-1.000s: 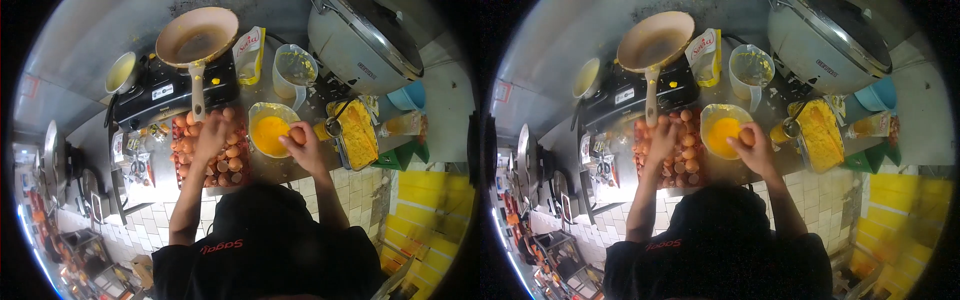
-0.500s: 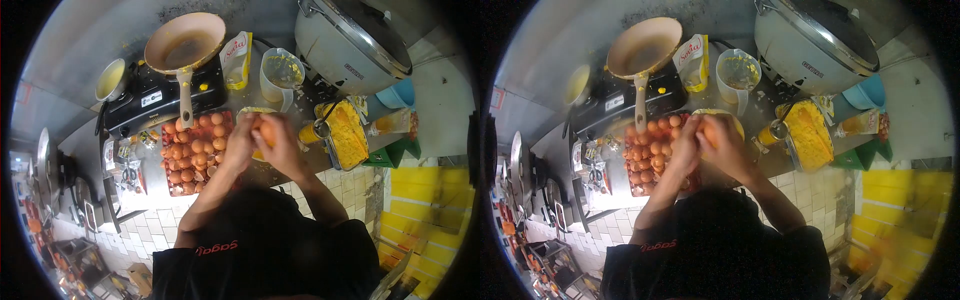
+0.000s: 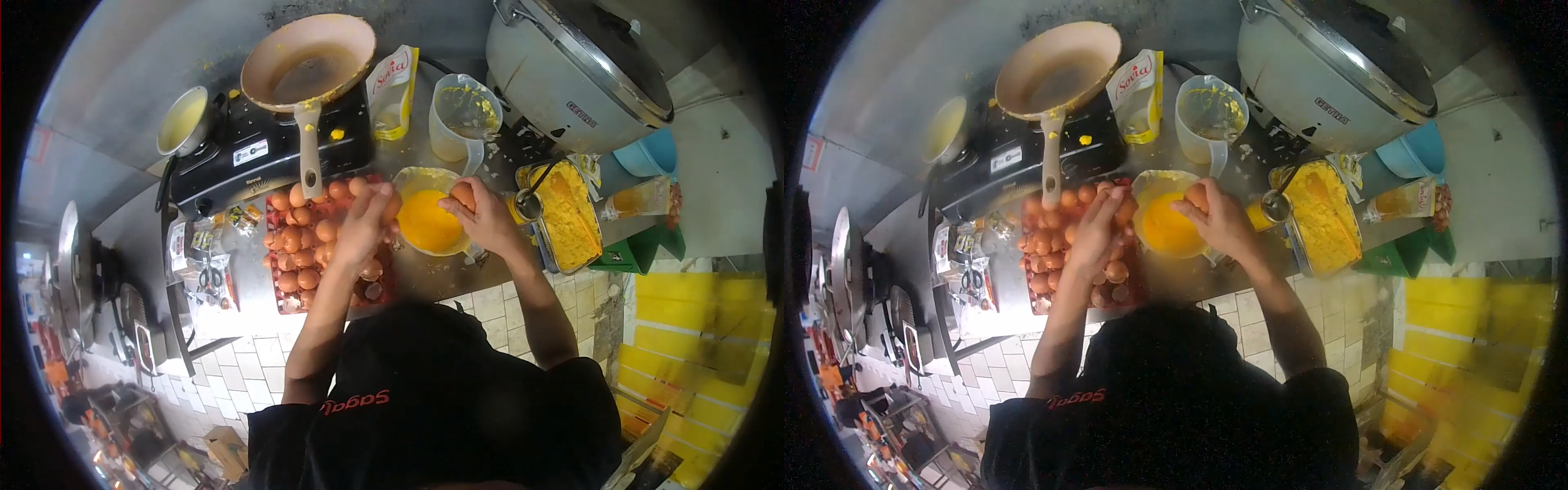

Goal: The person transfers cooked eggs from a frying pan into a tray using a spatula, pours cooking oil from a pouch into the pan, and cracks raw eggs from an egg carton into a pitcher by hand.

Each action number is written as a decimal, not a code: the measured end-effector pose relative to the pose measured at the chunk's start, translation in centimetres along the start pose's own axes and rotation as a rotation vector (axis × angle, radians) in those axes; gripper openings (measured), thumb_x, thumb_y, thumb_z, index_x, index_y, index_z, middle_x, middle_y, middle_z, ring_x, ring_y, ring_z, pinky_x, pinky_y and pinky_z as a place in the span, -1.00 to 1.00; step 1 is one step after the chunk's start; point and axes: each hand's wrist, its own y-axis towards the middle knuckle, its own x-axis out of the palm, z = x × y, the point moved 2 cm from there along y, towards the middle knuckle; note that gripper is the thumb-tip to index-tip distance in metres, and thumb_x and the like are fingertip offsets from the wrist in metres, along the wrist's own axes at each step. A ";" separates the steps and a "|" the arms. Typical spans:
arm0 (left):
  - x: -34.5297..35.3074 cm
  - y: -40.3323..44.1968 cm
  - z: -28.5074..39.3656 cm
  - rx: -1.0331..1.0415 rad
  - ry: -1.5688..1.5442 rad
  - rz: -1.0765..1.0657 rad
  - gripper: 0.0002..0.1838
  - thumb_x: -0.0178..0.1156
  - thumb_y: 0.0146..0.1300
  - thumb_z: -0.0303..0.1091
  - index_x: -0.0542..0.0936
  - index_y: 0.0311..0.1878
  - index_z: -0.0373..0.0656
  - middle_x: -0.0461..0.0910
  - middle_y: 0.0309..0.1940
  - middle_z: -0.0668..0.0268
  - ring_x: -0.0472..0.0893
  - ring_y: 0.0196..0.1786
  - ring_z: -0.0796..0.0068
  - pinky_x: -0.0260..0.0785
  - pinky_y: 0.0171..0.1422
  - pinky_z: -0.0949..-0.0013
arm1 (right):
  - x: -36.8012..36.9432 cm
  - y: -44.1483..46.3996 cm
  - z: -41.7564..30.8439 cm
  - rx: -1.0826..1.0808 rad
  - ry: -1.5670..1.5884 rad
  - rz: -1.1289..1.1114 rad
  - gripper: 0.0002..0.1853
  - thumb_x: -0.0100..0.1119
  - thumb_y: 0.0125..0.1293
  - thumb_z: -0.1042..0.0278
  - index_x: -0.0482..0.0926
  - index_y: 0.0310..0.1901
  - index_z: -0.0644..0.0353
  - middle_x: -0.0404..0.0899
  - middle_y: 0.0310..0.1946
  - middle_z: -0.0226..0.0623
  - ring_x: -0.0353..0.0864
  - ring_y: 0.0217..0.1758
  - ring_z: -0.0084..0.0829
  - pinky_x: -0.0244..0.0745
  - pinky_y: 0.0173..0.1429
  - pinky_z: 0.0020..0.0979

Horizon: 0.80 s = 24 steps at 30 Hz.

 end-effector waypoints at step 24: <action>-5.7 7.9 -0.8 0.089 1.788 0.071 -0.55 0.24 0.25 0.07 0.62 0.01 -0.09 0.69 -0.06 0.11 0.70 0.03 0.15 0.56 0.11 0.11 | -0.5 0.3 -3.6 0.078 -0.169 0.162 -0.56 0.29 0.34 -0.06 0.43 -0.16 0.19 0.63 -0.43 -0.08 0.69 -0.39 -0.08 0.53 -0.32 -0.19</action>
